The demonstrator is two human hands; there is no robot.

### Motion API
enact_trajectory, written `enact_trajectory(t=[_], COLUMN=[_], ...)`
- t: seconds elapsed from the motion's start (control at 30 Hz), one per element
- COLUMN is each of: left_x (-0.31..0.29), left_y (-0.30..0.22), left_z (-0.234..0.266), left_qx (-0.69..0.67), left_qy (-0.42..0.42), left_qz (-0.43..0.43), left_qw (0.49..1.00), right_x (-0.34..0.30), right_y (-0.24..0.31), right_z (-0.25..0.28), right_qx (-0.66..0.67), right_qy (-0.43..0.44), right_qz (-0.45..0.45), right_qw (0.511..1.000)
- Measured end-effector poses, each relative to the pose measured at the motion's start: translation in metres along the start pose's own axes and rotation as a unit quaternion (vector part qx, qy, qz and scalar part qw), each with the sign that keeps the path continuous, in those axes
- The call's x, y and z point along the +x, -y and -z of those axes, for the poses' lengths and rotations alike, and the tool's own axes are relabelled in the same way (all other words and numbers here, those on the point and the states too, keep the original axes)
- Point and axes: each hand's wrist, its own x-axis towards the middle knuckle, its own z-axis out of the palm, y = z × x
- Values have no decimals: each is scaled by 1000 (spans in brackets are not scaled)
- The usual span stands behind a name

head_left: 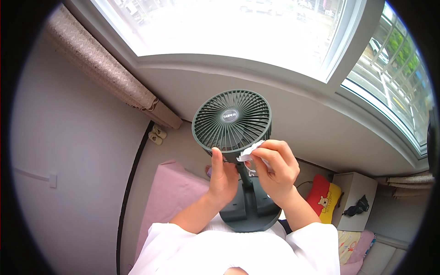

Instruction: The person cleans a small portable fan by wiping its front grille and outer casing with a wipe.

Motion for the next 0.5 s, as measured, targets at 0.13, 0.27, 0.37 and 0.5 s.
enact_trajectory(t=[0.13,0.27,0.37,0.5], left_x=[2,-3,-2,4], left_y=[3,6,9,10], left_z=[12,6,10,27], left_qx=[-11,7,3,77], left_qy=[-35,-18,-6,14], left_qz=[-14,-25,-34,-55], left_qw=[999,1000,999,995], right_x=[-8,2,2,-13], right_y=[-2,5,5,0], right_z=[-2,-3,-6,-7], right_qx=[-35,-15,-10,-28], right_qy=[22,-10,-17,17], right_qz=[9,14,12,-31], right_qw=[999,1000,1000,999])
